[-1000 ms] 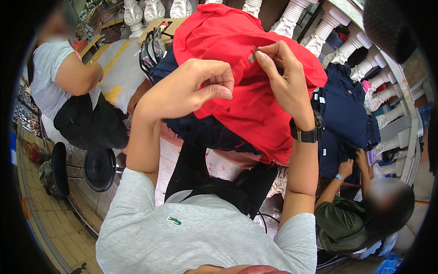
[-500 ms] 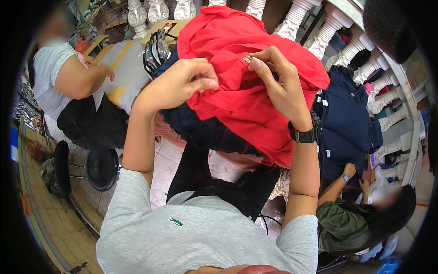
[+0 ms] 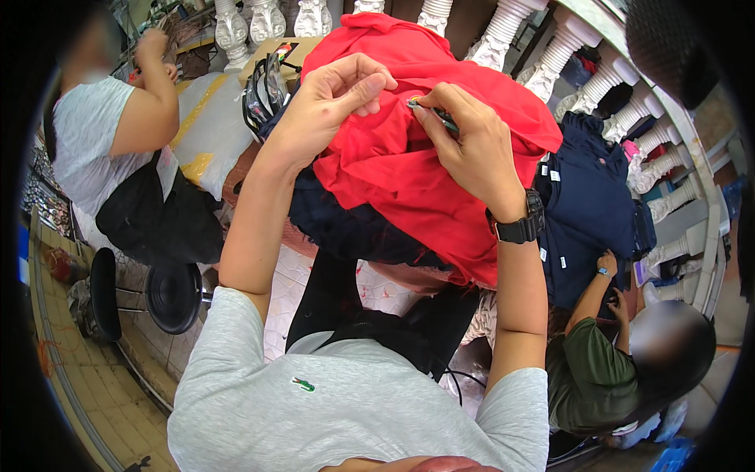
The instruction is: The person uses a pair of scissors to trim loose threads and tags from a red garment. They repeatedly adjust the fabric, pull at threads, and cut them close to the material. The person also turns the garment over to access different areas.
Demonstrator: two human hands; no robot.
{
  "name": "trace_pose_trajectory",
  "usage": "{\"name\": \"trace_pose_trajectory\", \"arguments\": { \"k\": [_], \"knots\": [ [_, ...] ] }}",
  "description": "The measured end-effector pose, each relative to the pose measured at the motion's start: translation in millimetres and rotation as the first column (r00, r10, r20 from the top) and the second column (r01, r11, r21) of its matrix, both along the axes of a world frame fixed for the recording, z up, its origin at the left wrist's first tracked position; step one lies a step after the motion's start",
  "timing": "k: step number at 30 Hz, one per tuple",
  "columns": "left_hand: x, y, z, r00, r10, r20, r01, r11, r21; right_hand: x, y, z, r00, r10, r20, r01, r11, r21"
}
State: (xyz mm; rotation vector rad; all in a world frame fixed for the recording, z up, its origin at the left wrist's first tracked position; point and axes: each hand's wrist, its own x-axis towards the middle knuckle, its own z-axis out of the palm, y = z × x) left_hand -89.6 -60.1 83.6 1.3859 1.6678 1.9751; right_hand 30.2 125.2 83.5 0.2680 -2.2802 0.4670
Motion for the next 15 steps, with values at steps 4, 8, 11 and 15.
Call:
{"name": "trace_pose_trajectory", "arguments": {
  "k": [4, 8, 11, 15],
  "knots": [
    [4.3, 1.8, 5.7, 0.998, 0.035, -0.055, -0.036, 0.999, -0.005, -0.4, -4.9, 6.3, 0.999, 0.008, -0.034, -0.006, 0.999, 0.051],
    [8.3, -0.2, 9.3, 0.996, 0.059, -0.069, -0.060, 0.998, -0.021, 1.3, -10.4, 11.0, 1.000, 0.020, -0.010, -0.020, 0.998, 0.060],
    [7.2, -0.8, 9.9, 0.994, 0.068, -0.086, -0.069, 0.998, -0.015, 3.7, -10.5, 12.0, 1.000, -0.003, 0.002, 0.003, 1.000, 0.022],
    [6.2, -3.0, 10.9, 0.995, 0.065, -0.073, -0.067, 0.998, -0.017, 8.2, -4.0, 14.3, 0.997, 0.036, 0.063, -0.032, 0.998, -0.055]
  ]
}}
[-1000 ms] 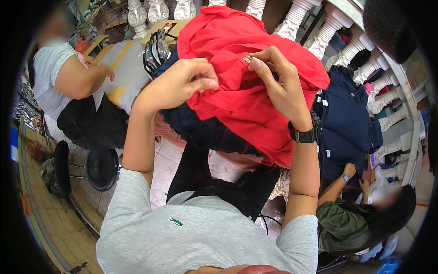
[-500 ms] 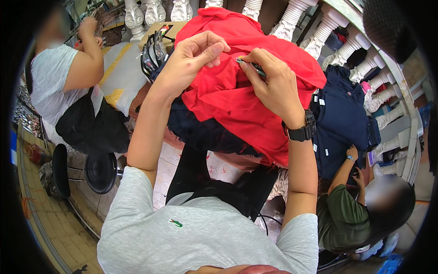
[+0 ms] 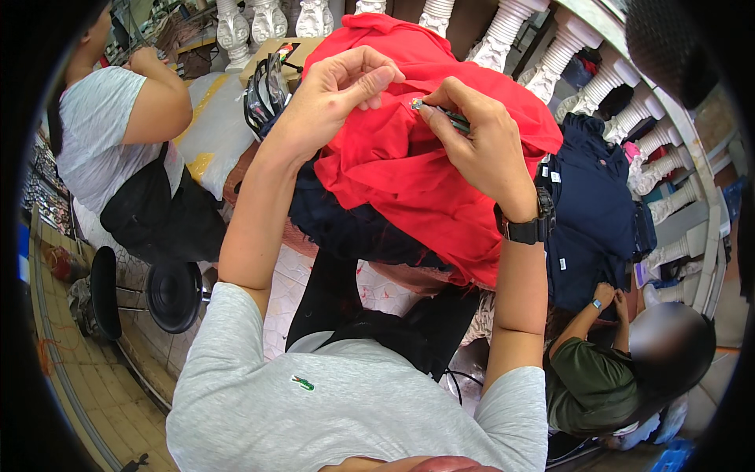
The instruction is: The person uses a pair of scissors to trim loose threads and tags from a red garment. They repeatedly adjust the fabric, pull at threads, and cut them close to the material. The person also turns the garment over to access different areas.
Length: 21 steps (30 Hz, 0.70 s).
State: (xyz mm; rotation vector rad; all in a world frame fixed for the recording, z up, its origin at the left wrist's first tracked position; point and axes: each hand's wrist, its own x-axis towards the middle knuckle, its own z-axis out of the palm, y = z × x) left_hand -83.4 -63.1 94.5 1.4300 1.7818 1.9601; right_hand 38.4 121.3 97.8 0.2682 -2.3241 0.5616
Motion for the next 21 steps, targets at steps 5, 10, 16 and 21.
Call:
{"name": "trace_pose_trajectory", "arguments": {
  "k": [5, 10, 16, 21],
  "knots": [
    [0.2, 1.8, 2.0, 1.000, -0.013, -0.001, 0.013, 1.000, 0.008, -4.6, -5.8, 0.5, 0.999, 0.030, -0.018, -0.030, 1.000, -0.006],
    [3.5, 3.8, 3.7, 1.000, -0.030, -0.001, 0.030, 0.999, 0.019, -10.0, -7.8, -0.5, 0.998, 0.047, -0.047, -0.045, 0.998, 0.033],
    [18.1, -27.7, 15.3, 0.930, -0.353, -0.103, 0.260, 0.829, -0.494, -6.0, 12.9, -2.9, 0.997, -0.049, -0.053, 0.038, 0.979, -0.199],
    [45.8, -8.4, -2.7, 0.762, 0.202, -0.615, -0.291, 0.956, -0.046, 0.8, 25.2, -6.5, 0.998, 0.057, -0.033, -0.066, 0.882, -0.467]
  ]
}}
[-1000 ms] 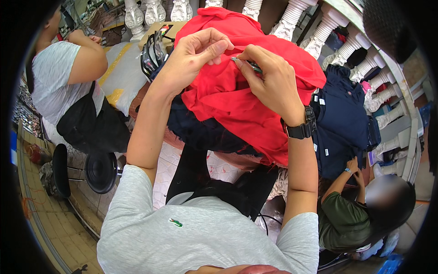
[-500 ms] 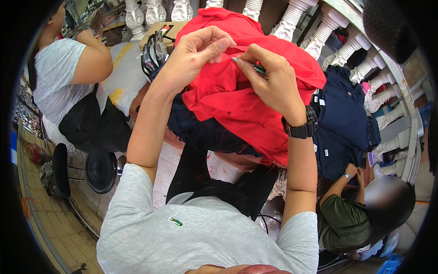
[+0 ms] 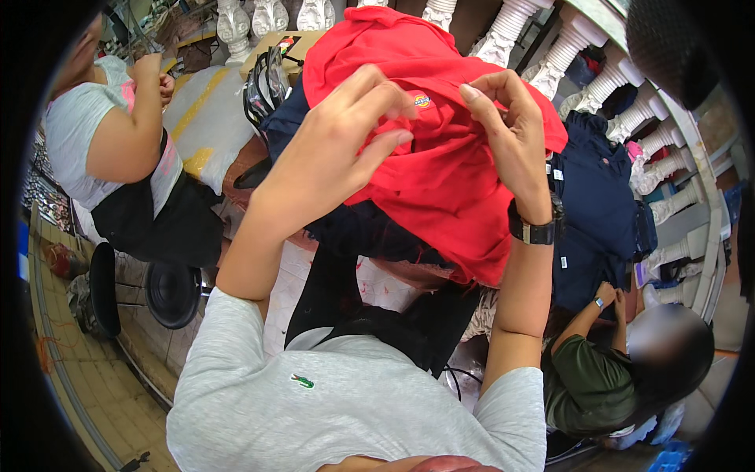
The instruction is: The person uses a pair of scissors to trim loose threads and tags from a red garment. They repeatedly adjust the fabric, pull at threads, and cut them close to the material. The person also turns the garment over to access different areas.
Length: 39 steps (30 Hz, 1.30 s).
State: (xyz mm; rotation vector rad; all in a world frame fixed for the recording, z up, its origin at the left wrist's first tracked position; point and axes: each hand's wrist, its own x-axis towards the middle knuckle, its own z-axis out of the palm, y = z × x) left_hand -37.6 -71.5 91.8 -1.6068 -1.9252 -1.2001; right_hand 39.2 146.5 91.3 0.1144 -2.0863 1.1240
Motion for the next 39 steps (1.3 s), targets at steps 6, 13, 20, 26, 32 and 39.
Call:
{"name": "trace_pose_trajectory", "arguments": {
  "k": [6, 13, 20, 26, 32, 39],
  "knots": [
    [-22.7, 30.4, -19.4, 0.959, 0.056, -0.279, -0.050, 0.998, 0.030, -12.3, -5.4, -18.8, 0.997, 0.071, -0.015, -0.072, 0.994, -0.080],
    [-35.7, 23.6, -13.4, 0.977, -0.123, 0.177, 0.135, 0.989, -0.059, -7.1, 1.7, -22.1, 0.994, 0.099, 0.056, -0.094, 0.992, -0.089],
    [-51.6, 21.7, -18.3, 0.793, -0.277, 0.543, 0.312, 0.950, 0.028, -6.7, -3.2, -24.0, 0.992, 0.121, 0.026, -0.117, 0.986, -0.115],
    [-51.3, 16.9, -12.7, 0.702, -0.344, 0.623, 0.341, 0.931, 0.130, -3.0, -0.7, -7.9, 0.965, 0.223, 0.136, -0.226, 0.974, 0.008],
    [-54.8, 13.9, -16.3, 0.568, -0.497, 0.656, 0.442, 0.857, 0.265, -7.5, -3.8, -0.1, 0.975, 0.192, 0.115, -0.208, 0.966, 0.151],
    [-36.4, -14.4, -11.8, 0.886, -0.120, 0.448, 0.097, 0.993, 0.073, -4.5, -3.3, -4.5, 0.982, 0.151, 0.112, -0.167, 0.973, 0.157]
  ]
}}
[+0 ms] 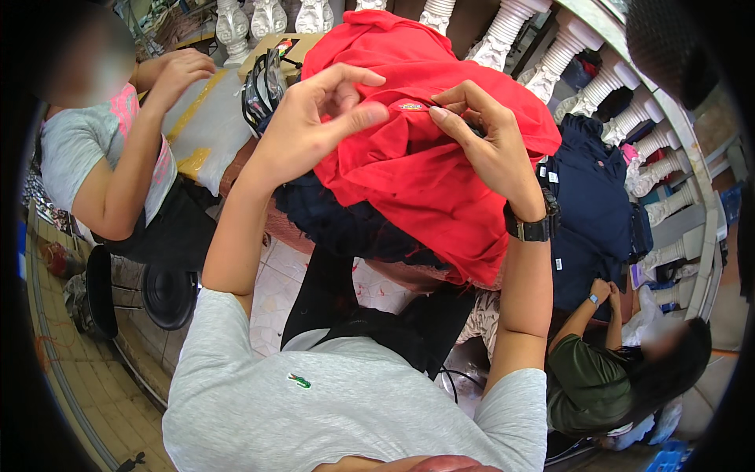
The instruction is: The person uses a pair of scissors to trim loose threads and tags from a red garment. They repeatedly adjust the fabric, pull at threads, and cut them close to the material. The person also turns the garment over to access different areas.
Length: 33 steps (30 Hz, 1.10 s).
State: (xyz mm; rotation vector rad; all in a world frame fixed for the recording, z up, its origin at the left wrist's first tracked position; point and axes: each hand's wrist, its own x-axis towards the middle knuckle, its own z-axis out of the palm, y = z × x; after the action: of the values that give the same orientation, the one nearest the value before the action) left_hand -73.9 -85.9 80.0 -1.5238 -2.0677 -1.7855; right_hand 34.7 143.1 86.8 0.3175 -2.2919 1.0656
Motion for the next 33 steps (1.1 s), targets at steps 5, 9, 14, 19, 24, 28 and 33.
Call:
{"name": "trace_pose_trajectory", "arguments": {
  "k": [5, 9, 14, 19, 24, 28, 33],
  "knots": [
    [-1.0, 6.5, 0.4, 0.891, 0.248, -0.379, -0.262, 0.965, 0.013, -5.0, -3.2, 10.5, 0.998, 0.067, -0.018, -0.066, 0.997, 0.050],
    [-3.4, 14.1, 5.6, 0.908, 0.250, -0.336, -0.226, 0.968, 0.110, -8.8, -4.9, 19.3, 0.987, 0.145, 0.071, -0.146, 0.989, 0.013],
    [-3.3, 21.9, 8.3, 0.916, 0.242, -0.319, -0.201, 0.967, 0.158, -9.1, -6.2, 30.0, 0.964, 0.121, 0.239, -0.144, 0.986, 0.083],
    [-3.6, 23.7, 8.9, 0.913, 0.232, -0.335, -0.195, 0.971, 0.140, -16.4, -6.4, 27.4, 0.981, 0.113, 0.160, -0.129, 0.987, 0.097],
    [-4.6, 26.5, 9.1, 0.903, 0.228, -0.365, -0.168, 0.967, 0.189, -19.3, -10.4, 29.3, 0.983, 0.114, 0.144, -0.131, 0.984, 0.117],
    [1.1, 24.2, 11.2, 0.921, 0.207, -0.330, -0.170, 0.976, 0.138, -19.9, -12.3, 24.7, 0.990, 0.099, 0.105, -0.114, 0.982, 0.151],
    [-2.6, -31.2, 20.2, 0.899, -0.409, -0.156, 0.350, 0.886, -0.304, 6.7, 9.7, 33.3, 0.998, 0.052, 0.024, -0.053, 0.997, 0.050]
  ]
}}
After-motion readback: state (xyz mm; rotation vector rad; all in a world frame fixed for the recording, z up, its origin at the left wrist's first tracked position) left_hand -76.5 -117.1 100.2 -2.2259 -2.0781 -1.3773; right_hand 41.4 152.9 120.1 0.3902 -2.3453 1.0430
